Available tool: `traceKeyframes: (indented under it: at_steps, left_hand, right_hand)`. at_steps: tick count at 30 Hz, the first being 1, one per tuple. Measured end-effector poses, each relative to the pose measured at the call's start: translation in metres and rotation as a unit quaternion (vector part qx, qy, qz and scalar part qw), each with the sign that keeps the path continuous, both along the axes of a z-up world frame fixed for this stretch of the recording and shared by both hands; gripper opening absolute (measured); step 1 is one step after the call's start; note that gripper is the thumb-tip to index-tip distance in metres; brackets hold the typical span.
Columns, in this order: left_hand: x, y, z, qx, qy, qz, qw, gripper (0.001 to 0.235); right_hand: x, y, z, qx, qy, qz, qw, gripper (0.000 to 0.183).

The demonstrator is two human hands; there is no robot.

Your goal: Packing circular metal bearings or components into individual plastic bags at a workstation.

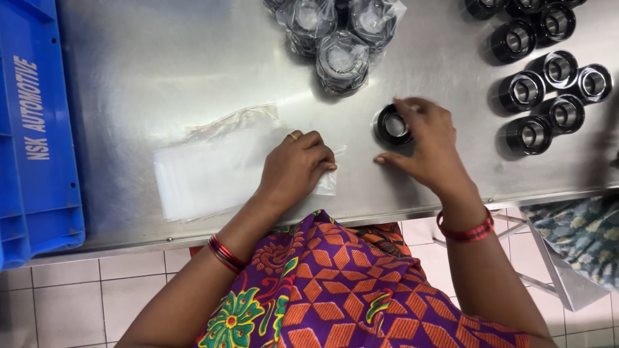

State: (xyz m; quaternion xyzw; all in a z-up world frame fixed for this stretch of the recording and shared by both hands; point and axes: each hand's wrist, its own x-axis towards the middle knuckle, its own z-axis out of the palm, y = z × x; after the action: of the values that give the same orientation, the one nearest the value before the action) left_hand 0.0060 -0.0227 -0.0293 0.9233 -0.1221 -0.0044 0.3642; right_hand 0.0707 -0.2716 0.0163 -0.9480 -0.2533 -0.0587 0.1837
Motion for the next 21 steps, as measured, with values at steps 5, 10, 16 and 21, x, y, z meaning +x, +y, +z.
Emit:
traceKeyframes:
  at_steps: [5, 10, 16, 21]
  left_hand:
    - [-0.006, 0.005, 0.009, -0.043, -0.033, -0.020, 0.998, 0.012]
    - [-0.004, 0.005, 0.008, -0.017, -0.050, 0.018, 0.998, 0.011]
    - [-0.003, 0.014, -0.007, -0.317, 0.132, 0.039, 0.938, 0.012]
    - [-0.004, 0.022, 0.018, -0.342, 0.011, -0.037, 0.939, 0.009]
  right_hand:
    - [-0.004, -0.008, -0.015, 0.044, 0.087, 0.030, 0.995, 0.079]
    - [-0.013, -0.010, 0.004, 0.169, 0.264, 0.071, 0.947, 0.081]
    - [-0.014, 0.009, -0.012, 0.243, 0.489, 0.022, 0.837, 0.075]
    - [0.001, 0.021, -0.033, 0.313, 0.544, -0.052, 0.776, 0.044]
